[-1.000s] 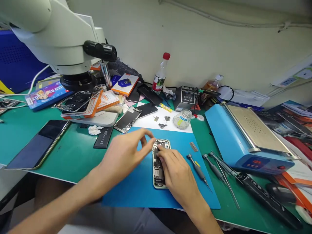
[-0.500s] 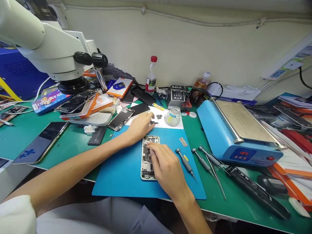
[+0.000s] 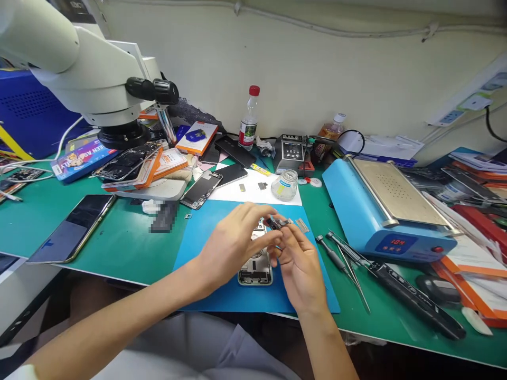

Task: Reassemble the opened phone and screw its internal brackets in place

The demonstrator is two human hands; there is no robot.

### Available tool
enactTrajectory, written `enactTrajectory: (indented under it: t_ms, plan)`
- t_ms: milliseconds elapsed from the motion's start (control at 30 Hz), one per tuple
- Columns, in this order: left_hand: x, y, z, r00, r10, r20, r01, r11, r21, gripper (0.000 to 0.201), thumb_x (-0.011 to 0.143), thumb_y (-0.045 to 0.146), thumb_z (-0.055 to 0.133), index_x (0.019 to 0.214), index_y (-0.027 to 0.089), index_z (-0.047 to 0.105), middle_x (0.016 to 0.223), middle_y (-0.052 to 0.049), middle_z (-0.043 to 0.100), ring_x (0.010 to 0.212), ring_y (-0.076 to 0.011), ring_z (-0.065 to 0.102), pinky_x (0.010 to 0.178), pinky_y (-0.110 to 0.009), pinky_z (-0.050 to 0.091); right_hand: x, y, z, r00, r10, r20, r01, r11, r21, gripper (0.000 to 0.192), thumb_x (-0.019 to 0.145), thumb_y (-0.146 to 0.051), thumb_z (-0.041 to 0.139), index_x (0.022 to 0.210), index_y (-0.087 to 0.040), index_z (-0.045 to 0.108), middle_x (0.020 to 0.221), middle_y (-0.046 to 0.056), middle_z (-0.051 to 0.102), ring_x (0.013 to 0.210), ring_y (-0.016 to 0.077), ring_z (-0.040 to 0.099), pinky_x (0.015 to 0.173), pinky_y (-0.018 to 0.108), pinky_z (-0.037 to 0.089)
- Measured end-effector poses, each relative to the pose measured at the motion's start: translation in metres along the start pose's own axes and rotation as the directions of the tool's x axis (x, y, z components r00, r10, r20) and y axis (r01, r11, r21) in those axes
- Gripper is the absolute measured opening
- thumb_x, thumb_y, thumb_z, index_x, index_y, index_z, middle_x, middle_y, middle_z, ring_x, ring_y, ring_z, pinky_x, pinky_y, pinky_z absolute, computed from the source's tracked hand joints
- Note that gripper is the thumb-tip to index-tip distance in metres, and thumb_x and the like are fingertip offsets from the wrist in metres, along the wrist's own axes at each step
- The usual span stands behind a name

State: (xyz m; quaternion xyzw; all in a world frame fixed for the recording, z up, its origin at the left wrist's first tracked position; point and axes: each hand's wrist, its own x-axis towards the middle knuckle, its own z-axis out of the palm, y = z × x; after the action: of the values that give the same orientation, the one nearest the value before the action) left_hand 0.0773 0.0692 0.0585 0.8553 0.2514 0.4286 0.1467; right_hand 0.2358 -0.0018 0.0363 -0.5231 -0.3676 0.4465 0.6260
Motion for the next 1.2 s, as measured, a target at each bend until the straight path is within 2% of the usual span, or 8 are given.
enactTrajectory:
  t_ms: [200,367,467,567,733,833,967,1200]
  plan:
    - [-0.003,-0.001,-0.001,0.999,0.053,0.001,-0.053,0.998,0.022,0.024,0.112,0.035,0.064,0.13,0.02,0.06,0.117,-0.006,0.079,0.105,-0.0168,0.076,0.092,-0.029,0.062,0.0,0.002,-0.002,1.0,-0.024,-0.002,0.023,0.997,-0.068,0.053,0.091,-0.065,0.081,0.123,-0.022,0.08,0.083,0.005,0.073,0.061,0.014,0.064,0.044,0.023,0.046]
    - [-0.009,-0.008,-0.02,1.0,-0.023,0.008,0.023,0.999,0.033,0.053,0.108,0.056,0.063,0.144,0.018,0.055,0.137,-0.01,0.075,0.128,-0.0202,0.071,0.108,-0.032,0.059,0.012,0.001,-0.009,0.97,-0.235,-0.057,0.202,0.919,-0.338,0.044,0.1,-0.058,0.074,0.122,-0.022,0.082,0.102,0.009,0.079,0.067,0.0133,0.067,0.048,0.024,0.051]
    - [-0.024,-0.019,-0.035,0.984,-0.173,0.031,0.171,0.982,0.076,0.038,0.115,0.046,0.055,0.14,0.016,0.059,0.13,-0.01,0.075,0.12,-0.0232,0.072,0.1,-0.037,0.059,0.018,0.0,-0.011,0.922,-0.387,-0.028,0.297,0.749,-0.592,0.024,0.101,-0.042,0.077,0.118,-0.026,0.086,0.122,0.009,0.078,0.092,0.0163,0.074,0.065,0.027,0.061]
    - [-0.041,-0.031,-0.04,0.963,-0.25,0.105,0.241,0.966,0.091,0.018,0.116,0.028,0.054,0.129,0.021,0.065,0.122,-0.004,0.076,0.108,-0.0214,0.074,0.091,-0.036,0.056,0.022,0.004,-0.007,0.881,-0.456,0.121,0.369,0.505,-0.78,0.021,0.105,-0.03,0.073,0.12,-0.029,0.086,0.116,0.006,0.079,0.098,0.0163,0.074,0.083,0.031,0.063]
    - [-0.059,-0.044,-0.034,0.934,-0.305,0.188,0.304,0.952,0.036,0.017,0.116,0.022,0.052,0.126,0.028,0.065,0.122,0.002,0.074,0.104,-0.0164,0.074,0.088,-0.032,0.053,0.024,0.015,0.001,0.8,-0.484,0.354,0.456,0.109,-0.883,0.027,0.107,-0.016,0.067,0.127,-0.024,0.082,0.112,0.003,0.081,0.099,0.0152,0.075,0.085,0.029,0.057]
    - [-0.062,-0.045,-0.03,0.927,-0.314,0.204,0.311,0.949,0.047,0.016,0.117,0.025,0.051,0.128,0.028,0.063,0.124,0.002,0.073,0.105,-0.0172,0.073,0.091,-0.035,0.051,0.025,0.016,0.003,0.751,-0.484,0.449,0.482,-0.061,-0.874,0.023,0.105,-0.012,0.069,0.124,-0.019,0.08,0.113,0.003,0.082,0.1,0.0154,0.075,0.085,0.029,0.056]
    - [-0.065,-0.044,-0.027,0.927,-0.299,0.226,0.281,0.954,0.106,0.02,0.117,0.024,0.049,0.132,0.028,0.061,0.127,0.001,0.072,0.106,-0.0201,0.071,0.09,-0.038,0.048,0.025,0.017,0.005,0.728,-0.465,0.504,0.479,-0.182,-0.859,0.021,0.103,-0.011,0.072,0.122,-0.016,0.078,0.114,0.004,0.081,0.098,0.0162,0.075,0.085,0.03,0.054]
    - [-0.067,-0.046,-0.025,0.93,-0.287,0.228,0.269,0.957,0.106,0.022,0.116,0.025,0.051,0.134,0.027,0.062,0.129,0.0,0.072,0.109,-0.021,0.068,0.091,-0.039,0.047,0.026,0.018,0.008,0.76,-0.432,0.487,0.441,-0.207,-0.873,0.019,0.105,-0.015,0.071,0.122,-0.018,0.078,0.11,0.004,0.079,0.095,0.0166,0.072,0.08,0.031,0.053]
